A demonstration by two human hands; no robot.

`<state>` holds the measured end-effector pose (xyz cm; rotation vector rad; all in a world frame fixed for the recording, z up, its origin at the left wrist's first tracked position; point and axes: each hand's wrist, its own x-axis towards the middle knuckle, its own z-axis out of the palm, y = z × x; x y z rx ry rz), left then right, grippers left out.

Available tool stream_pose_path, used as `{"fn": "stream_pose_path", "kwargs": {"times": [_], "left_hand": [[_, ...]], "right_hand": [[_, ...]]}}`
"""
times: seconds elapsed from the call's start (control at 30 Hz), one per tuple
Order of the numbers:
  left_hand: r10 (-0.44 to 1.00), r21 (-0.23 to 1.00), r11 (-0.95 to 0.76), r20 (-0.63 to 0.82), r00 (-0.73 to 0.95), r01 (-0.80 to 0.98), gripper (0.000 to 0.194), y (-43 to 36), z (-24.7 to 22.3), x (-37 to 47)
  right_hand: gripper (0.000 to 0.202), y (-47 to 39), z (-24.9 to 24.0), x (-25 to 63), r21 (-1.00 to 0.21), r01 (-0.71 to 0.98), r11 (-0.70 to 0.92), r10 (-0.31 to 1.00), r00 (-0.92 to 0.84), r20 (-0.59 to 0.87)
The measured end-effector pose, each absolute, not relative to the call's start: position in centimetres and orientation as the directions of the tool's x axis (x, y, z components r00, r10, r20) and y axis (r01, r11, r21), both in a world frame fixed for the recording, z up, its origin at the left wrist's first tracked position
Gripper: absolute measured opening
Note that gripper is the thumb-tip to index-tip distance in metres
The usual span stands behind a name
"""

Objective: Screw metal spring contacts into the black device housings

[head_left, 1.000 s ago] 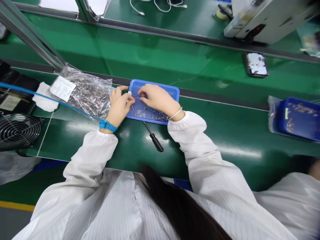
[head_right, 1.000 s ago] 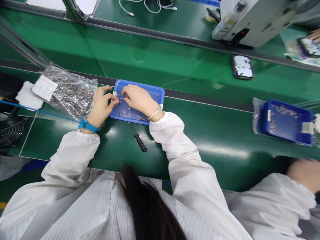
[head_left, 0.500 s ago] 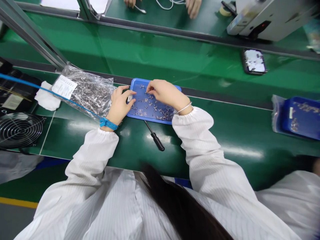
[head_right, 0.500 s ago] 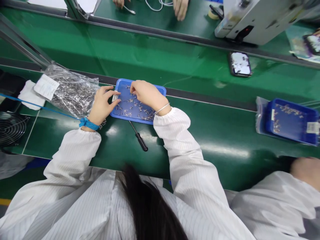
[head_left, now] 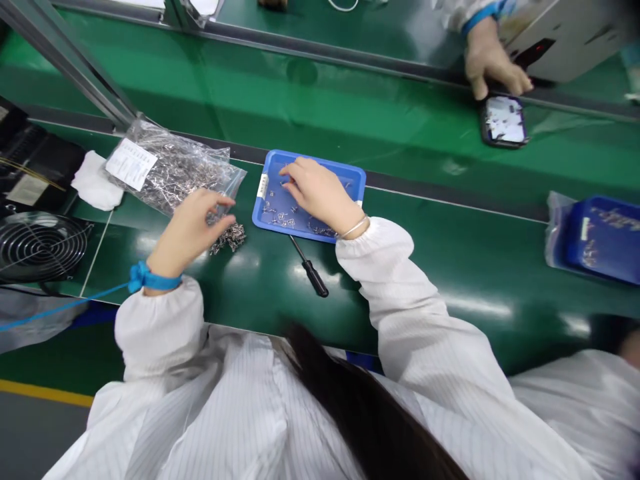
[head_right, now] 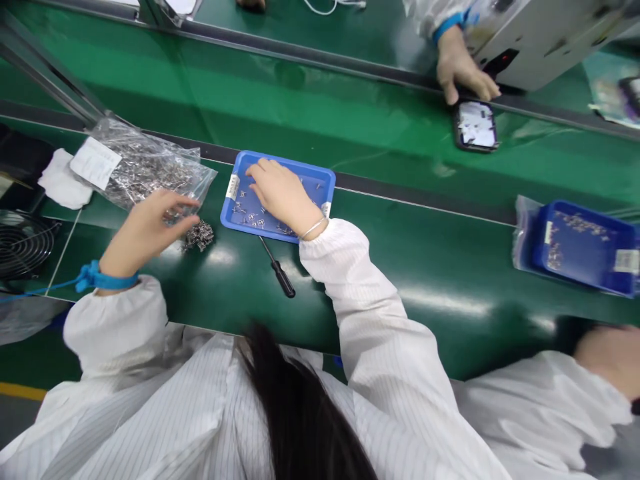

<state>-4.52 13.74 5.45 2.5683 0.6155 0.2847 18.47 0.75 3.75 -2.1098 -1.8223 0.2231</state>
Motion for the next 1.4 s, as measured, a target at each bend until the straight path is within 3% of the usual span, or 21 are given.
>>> {"fn": "stream_pose_path", "kwargs": {"times": [0.07, 0.17, 0.27, 0.37, 0.47, 0.57, 0.73, 0.93, 1.1, 1.27, 1.4], "left_hand": [[0.411, 0.455, -0.817, 0.027, 0.911, 0.355, 0.041, 13.0, 4.3, -6.7], [0.445, 0.409, -0.821, 0.022, 0.895, 0.398, 0.061, 12.2, 1.9, -8.5], [0.464, 0.456, -0.798, 0.048, 0.884, 0.394, 0.045, 11.9, 0.5, -8.6], [0.466, 0.539, -0.764, 0.081, 0.881, 0.354, 0.030, 11.7, 0.2, -8.0], [0.482, 0.631, -0.710, 0.109, 0.870, 0.314, 0.025, 11.6, 0.5, -7.6], [0.535, 0.754, -0.609, 0.162, 0.829, 0.245, 0.026, 11.5, 1.2, -7.5], [0.584, 0.903, -0.406, 0.138, 0.800, 0.141, 0.028, 11.3, 2.3, -7.4], [0.676, 0.881, -0.435, 0.181, 0.714, 0.188, 0.034, 11.1, 1.6, -7.1], [0.644, 0.777, -0.585, 0.272, 0.715, 0.232, 0.028, 11.3, 0.8, -7.3], [0.633, 0.684, -0.675, 0.345, 0.693, 0.276, 0.018, 11.1, 1.2, -7.3], [0.578, 0.681, -0.700, 0.363, 0.731, 0.215, 0.024, 10.9, 1.4, -7.4]], "right_hand": [[0.027, 0.4, 4.3, 17.0, -0.475, 0.880, 0.016, 0.991, 0.048, 0.123], [0.036, 0.2, 4.2, 13.1, -0.564, 0.816, 0.126, 0.992, -0.119, 0.049], [0.047, 0.5, 3.2, 9.2, -0.452, 0.890, 0.061, 0.992, -0.104, -0.072], [0.034, 0.8, 2.7, 7.7, -0.360, 0.933, 0.001, 0.992, -0.047, -0.119], [0.024, 0.7, 3.4, 8.7, -0.496, 0.868, -0.005, 0.994, -0.049, -0.096], [0.020, 0.3, 4.9, 10.4, -0.638, 0.769, 0.041, 0.999, -0.041, 0.015], [0.025, -0.6, 7.3, 12.2, -0.758, 0.651, 0.040, 0.995, 0.042, 0.089], [0.034, -1.5, 8.6, 12.4, -0.779, 0.627, 0.008, 0.985, 0.131, 0.116], [0.038, -1.5, 7.7, 12.0, -0.759, 0.651, 0.003, 0.968, 0.189, 0.165], [0.039, -1.1, 7.1, 11.9, -0.727, 0.686, -0.002, 0.976, 0.160, 0.148], [0.041, -1.0, 7.3, 12.1, -0.719, 0.693, 0.056, 0.993, 0.036, 0.112]]}}
